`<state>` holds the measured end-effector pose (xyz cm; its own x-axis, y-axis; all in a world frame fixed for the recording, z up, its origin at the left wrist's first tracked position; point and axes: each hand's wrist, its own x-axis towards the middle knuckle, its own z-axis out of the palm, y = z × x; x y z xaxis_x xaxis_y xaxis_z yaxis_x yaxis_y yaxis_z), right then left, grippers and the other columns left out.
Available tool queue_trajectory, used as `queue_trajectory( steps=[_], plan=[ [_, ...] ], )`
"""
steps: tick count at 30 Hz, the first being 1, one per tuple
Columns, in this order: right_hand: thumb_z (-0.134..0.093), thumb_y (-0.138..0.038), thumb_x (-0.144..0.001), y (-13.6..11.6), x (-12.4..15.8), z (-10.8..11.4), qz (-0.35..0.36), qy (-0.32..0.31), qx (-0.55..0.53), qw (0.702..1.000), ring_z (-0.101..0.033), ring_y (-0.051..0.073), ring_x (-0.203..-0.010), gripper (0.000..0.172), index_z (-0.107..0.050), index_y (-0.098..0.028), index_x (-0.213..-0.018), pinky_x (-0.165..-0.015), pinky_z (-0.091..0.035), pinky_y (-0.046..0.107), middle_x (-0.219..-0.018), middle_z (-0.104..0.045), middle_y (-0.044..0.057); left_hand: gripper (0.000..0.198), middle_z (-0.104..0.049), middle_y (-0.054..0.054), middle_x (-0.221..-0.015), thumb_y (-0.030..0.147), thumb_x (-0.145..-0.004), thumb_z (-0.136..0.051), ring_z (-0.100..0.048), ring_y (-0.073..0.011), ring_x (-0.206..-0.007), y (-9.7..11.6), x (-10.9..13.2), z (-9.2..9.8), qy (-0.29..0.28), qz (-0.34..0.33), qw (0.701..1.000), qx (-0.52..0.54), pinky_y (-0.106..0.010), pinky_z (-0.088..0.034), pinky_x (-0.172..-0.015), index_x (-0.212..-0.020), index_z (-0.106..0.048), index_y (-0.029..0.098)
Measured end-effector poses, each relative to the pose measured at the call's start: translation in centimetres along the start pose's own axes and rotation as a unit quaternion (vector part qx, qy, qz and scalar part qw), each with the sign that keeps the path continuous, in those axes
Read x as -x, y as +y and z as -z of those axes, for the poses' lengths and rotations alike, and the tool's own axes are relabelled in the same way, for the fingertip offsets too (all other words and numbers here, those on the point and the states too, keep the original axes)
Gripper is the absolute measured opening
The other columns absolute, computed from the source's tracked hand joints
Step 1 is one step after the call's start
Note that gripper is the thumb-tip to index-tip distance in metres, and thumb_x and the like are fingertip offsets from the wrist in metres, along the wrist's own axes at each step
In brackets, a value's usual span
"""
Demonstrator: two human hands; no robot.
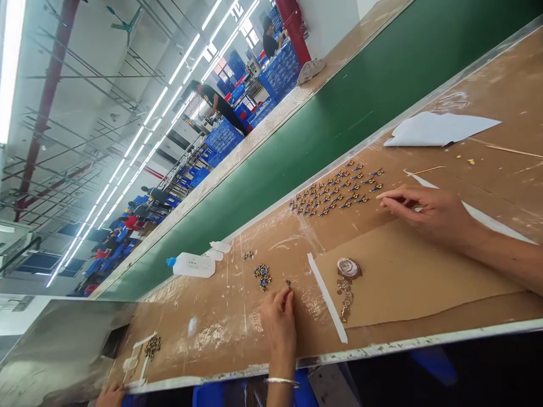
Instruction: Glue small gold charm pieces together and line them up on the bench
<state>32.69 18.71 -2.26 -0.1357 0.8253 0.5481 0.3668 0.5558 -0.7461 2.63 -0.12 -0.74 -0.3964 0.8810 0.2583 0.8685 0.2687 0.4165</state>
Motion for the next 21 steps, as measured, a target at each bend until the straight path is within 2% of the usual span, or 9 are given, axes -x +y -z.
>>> queue_trajectory(
  steps=[4,11,16,21],
  plan=[
    [-0.049,-0.038,-0.089,0.0,0.0,-0.1,-0.012,0.004,0.0,1.0,-0.055,0.011,-0.06,0.022,-0.063,-0.022,-0.086,-0.055,-0.043,0.025,-0.084,-0.067,0.005,0.03,-0.068,-0.009,-0.084,0.036,-0.085,-0.046,-0.062,-0.0216,-0.079,0.2,0.2,-0.8,0.017,-0.024,0.998,-0.054,-0.034,-0.047,-0.073,-0.082,-0.071,0.019],
    [-0.049,-0.033,-0.087,0.4,-0.1,-0.2,-0.024,0.008,-0.007,1.0,-0.055,0.01,-0.062,0.021,-0.065,-0.02,-0.085,-0.056,-0.045,0.024,-0.083,-0.067,0.003,0.029,-0.065,-0.009,-0.081,0.028,-0.087,-0.041,-0.059,-0.0213,-0.074,0.6,-0.3,-1.2,0.016,-0.04,0.991,-0.127,-0.033,-0.042,-0.068,-0.08,-0.068,0.018],
    [-0.048,-0.033,-0.087,0.4,-0.2,-0.1,-0.014,0.002,-0.022,1.0,-0.056,0.011,-0.063,0.021,-0.065,-0.02,-0.085,-0.055,-0.045,0.025,-0.081,-0.067,0.003,0.03,-0.063,-0.009,-0.083,0.03,-0.085,-0.039,-0.058,-0.0216,-0.075,0.6,-1.3,-1.0,-0.043,-0.003,0.991,-0.13,-0.033,-0.041,-0.069,-0.079,-0.065,0.018],
    [-0.048,-0.031,-0.088,0.4,-0.3,0.0,0.0,0.012,-0.022,1.0,-0.055,0.011,-0.06,0.019,-0.064,-0.021,-0.084,-0.052,-0.045,0.025,-0.078,-0.066,0.002,0.031,-0.062,-0.006,-0.071,0.04,-0.08,-0.044,-0.057,-0.0181,-0.064,0.7,-1.9,0.0,-0.109,0.014,0.992,-0.065,-0.03,-0.042,-0.064,-0.072,-0.065,0.018]
  ],
)
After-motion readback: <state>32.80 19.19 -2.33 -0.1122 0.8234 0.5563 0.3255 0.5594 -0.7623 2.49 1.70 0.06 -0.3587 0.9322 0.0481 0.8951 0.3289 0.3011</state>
